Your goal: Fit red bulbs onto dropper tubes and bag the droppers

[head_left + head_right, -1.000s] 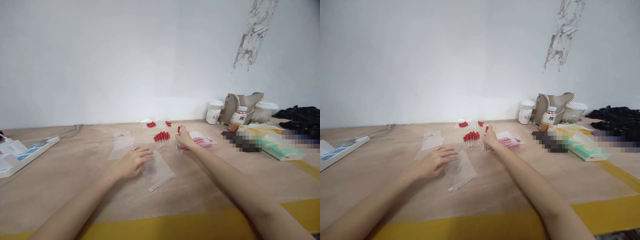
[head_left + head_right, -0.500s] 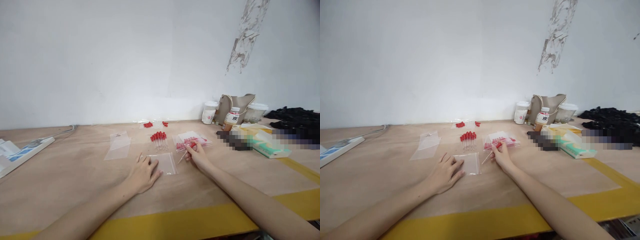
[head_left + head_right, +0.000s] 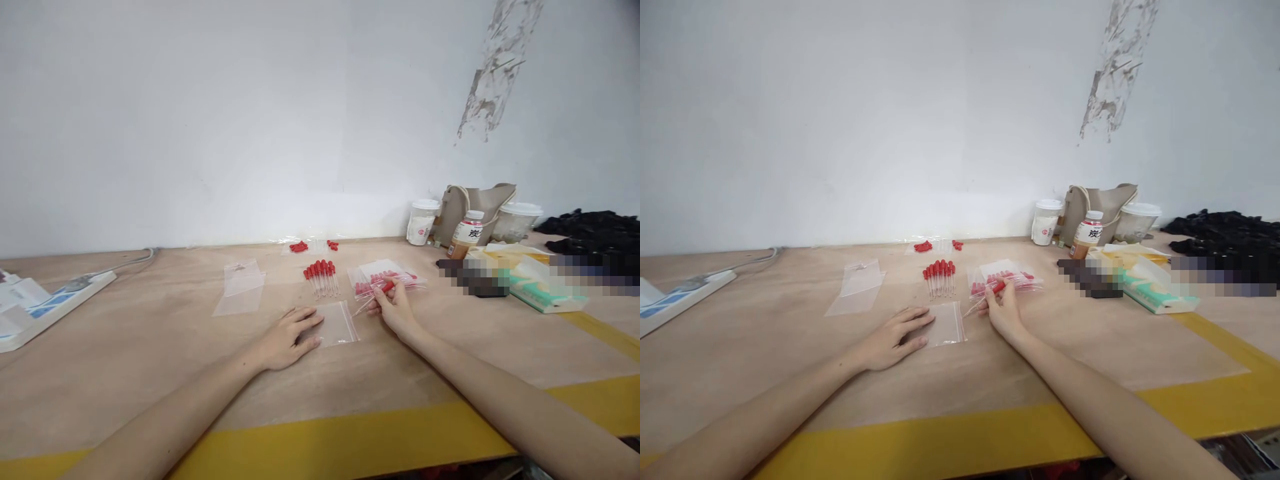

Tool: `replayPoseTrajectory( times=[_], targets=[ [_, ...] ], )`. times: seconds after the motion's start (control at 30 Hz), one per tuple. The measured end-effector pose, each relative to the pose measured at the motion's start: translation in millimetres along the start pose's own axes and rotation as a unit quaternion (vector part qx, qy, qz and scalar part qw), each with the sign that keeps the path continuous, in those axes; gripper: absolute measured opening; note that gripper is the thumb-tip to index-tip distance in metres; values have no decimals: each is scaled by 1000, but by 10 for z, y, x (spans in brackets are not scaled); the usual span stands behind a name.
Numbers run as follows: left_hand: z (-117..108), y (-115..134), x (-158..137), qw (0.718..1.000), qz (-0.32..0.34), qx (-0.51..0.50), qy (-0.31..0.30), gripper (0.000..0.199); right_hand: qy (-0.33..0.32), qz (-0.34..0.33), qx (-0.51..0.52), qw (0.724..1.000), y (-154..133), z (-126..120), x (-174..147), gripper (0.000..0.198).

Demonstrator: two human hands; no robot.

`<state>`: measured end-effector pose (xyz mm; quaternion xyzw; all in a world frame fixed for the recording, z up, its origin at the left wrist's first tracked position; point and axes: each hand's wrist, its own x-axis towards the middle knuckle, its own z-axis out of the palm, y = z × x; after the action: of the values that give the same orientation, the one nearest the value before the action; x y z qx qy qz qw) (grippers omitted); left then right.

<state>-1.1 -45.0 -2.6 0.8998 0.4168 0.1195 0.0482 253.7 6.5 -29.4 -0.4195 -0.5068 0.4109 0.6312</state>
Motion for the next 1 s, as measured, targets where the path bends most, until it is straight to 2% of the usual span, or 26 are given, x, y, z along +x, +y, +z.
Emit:
replayPoseTrajectory(
  times=[0.2, 0.3, 0.4, 0.47, 0.53, 0.63, 0.7, 0.8, 0.87, 1.0],
  targets=[
    [20, -19, 6, 1000, -5, -5, 10, 48, 1, 0, 14, 1000, -13, 45, -58, 47],
    [27, -19, 9, 1000, -3, -4, 12, 47, -14, 53, 58, 997, -36, 76, -98, 42],
    [11, -2, 7, 1000, 0, -5, 14, 48, -75, 120, 92, 986, -64, 76, -119, 29],
    [-5, 14, 4, 1000, -1, -6, 13, 49, -135, 143, 60, 979, -85, 37, -114, 24],
    [-15, 25, 1, 1000, -3, -7, 13, 48, -210, 133, -18, 969, -105, -25, -93, 25],
    [-13, 26, 1, 1000, -3, -7, 18, 47, -305, 31, -134, 942, -129, -107, -52, 27],
    [-2, 16, 5, 1000, 2, -5, 19, 47, -332, -40, -170, 927, -146, -121, -31, 26],
    [12, -3, 15, 1000, 10, -3, 21, 45, -351, -86, -177, 915, -181, -75, -29, 23],
    [14, -11, 22, 1000, 16, -5, 20, 44, -374, -74, -142, 913, -205, -25, -49, 22],
    [9, -10, 30, 1000, 21, -5, 18, 42, -432, 39, -23, 901, -208, 68, -112, 24]
  ],
)
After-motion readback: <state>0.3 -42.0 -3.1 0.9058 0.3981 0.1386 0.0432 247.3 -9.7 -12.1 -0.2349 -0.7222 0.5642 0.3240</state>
